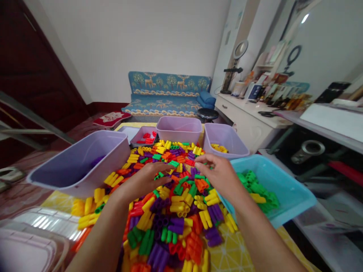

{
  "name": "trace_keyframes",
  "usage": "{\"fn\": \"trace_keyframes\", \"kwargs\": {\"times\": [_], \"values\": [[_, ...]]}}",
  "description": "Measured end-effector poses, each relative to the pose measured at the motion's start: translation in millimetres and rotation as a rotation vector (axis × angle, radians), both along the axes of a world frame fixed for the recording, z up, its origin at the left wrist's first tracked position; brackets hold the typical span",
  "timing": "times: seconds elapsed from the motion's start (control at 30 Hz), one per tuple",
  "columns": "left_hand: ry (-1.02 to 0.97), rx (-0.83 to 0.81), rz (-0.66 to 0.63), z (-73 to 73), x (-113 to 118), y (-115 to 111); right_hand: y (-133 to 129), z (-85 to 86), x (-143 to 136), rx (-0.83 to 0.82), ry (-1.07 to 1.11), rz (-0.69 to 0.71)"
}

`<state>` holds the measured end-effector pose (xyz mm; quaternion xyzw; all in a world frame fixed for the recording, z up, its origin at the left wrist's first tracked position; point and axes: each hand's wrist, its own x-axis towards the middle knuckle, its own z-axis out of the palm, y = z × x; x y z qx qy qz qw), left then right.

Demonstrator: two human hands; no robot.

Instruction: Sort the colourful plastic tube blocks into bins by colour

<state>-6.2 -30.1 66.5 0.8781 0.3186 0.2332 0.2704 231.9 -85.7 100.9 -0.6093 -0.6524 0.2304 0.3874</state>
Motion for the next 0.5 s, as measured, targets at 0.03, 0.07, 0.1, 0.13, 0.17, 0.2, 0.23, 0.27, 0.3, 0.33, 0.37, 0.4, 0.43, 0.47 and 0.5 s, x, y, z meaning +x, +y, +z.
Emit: {"fn": "trace_keyframes", "kwargs": {"times": [0.03,0.07,0.1,0.13,0.17,0.2,0.23,0.27,0.3,0.33,0.37,0.4,0.43,0.47,0.5], "values": [[0.018,0.013,0.008,0.7,-1,-1,-3,5.8,17,0.026,-0.100,-0.035],[0.034,0.024,0.018,1.0,-2,-1,-5,9.7,35,0.027,-0.209,-0.052],[0.049,0.032,0.029,1.0,-3,-1,-7,11.1,55,0.022,-0.332,-0.079],[0.063,0.039,0.038,0.8,-4,-1,-10,9.8,74,-0.012,-0.472,-0.085],[0.075,0.043,0.044,0.5,-5,-1,-12,5.9,93,-0.063,-0.616,-0.088],[0.085,0.044,0.046,0.3,-5,-1,-15,-0.3,111,-0.121,-0.748,-0.087],[0.092,0.041,0.044,0.3,-5,-1,-19,-8.4,127,-0.189,-0.848,-0.073],[0.096,0.039,0.041,0.5,-5,-1,-23,-17.7,141,-0.259,-0.912,-0.050],[0.101,0.037,0.036,1.1,-5,-2,-27,-27.4,152,-0.333,-0.943,-0.026],[0.105,0.038,0.035,1.7,-4,-2,-31,-36.9,162,-0.362,-0.960,-0.030],[0.110,0.041,0.034,2.3,-4,-3,-34,-45.6,169,-0.379,-0.963,-0.053],[0.115,0.045,0.032,2.7,-3,-3,-37,-53.1,174,-0.398,-0.955,-0.056],[0.121,0.048,0.030,2.7,-2,-3,-39,-59.1,177,-0.408,-0.950,-0.057],[0.127,0.049,0.030,2.2,-2,-3,-39,-63.3,179,-0.415,-0.947,-0.054],[0.131,0.048,0.031,1.2,-1,-3,-38,-65.6,181,-0.422,-0.948,-0.048]]}}
